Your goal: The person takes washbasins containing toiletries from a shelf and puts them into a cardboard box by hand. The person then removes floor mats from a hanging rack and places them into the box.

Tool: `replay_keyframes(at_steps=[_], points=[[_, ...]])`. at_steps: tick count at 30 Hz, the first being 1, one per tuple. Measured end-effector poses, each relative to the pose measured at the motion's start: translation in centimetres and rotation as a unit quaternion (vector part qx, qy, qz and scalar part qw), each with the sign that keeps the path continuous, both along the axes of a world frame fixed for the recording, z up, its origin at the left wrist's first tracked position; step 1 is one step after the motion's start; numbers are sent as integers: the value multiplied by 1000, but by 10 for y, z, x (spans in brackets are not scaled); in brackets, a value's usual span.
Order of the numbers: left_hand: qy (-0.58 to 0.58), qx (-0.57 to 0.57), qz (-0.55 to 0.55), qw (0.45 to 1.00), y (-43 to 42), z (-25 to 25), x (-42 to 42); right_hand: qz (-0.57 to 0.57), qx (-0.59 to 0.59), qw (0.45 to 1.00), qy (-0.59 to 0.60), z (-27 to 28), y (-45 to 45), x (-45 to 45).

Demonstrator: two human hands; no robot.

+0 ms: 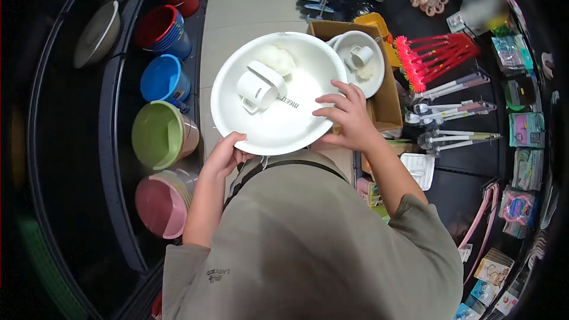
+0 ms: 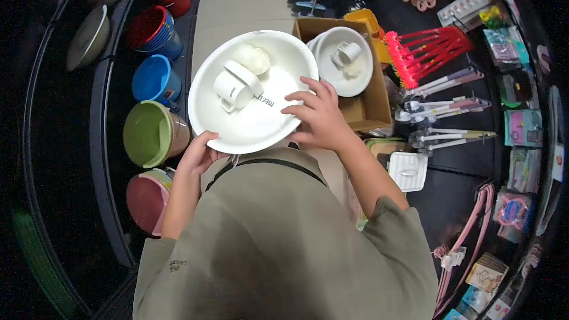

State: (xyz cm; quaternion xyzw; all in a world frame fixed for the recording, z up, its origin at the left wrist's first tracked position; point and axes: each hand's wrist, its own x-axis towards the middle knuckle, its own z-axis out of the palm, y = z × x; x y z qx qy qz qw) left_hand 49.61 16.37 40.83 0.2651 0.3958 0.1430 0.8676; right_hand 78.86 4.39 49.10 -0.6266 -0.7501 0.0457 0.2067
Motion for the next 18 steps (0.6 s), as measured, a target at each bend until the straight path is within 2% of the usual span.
replay_keyframes(at_steps=[1, 2, 5, 6, 7, 9, 11, 15, 18], points=[[-6, -5, -25, 1000, 0, -8, 10, -3, 12, 1000, -24, -7, -5, 9], [-9, -11, -49, 999, -1, -9, 26, -14, 47, 999, -1, -4, -9, 19], [5, -4, -60, 998, -9, -7, 64, 32, 40, 999, 11, -8, -23, 57], [23, 22, -99, 995, -10, -13, 73, 29, 39, 999, 13, -6, -26, 68], [25, 21, -102, 994, -10, -14, 83, 22, 44, 998, 26, -2, -29, 80], [-65, 0, -147, 987, -12, -1, 103, 14, 48, 998, 43, 8, -36, 105], [-47, 11, -129, 991, -19, 4, 124, -49, 76, 995, 47, 12, -45, 135], [-56, 30, -66, 996, -29, 0, 147, -117, -34, 990, 72, 28, -67, 190], [-24, 6, -26, 999, -38, -28, 146, -155, -136, 974, 95, 28, -75, 229]])
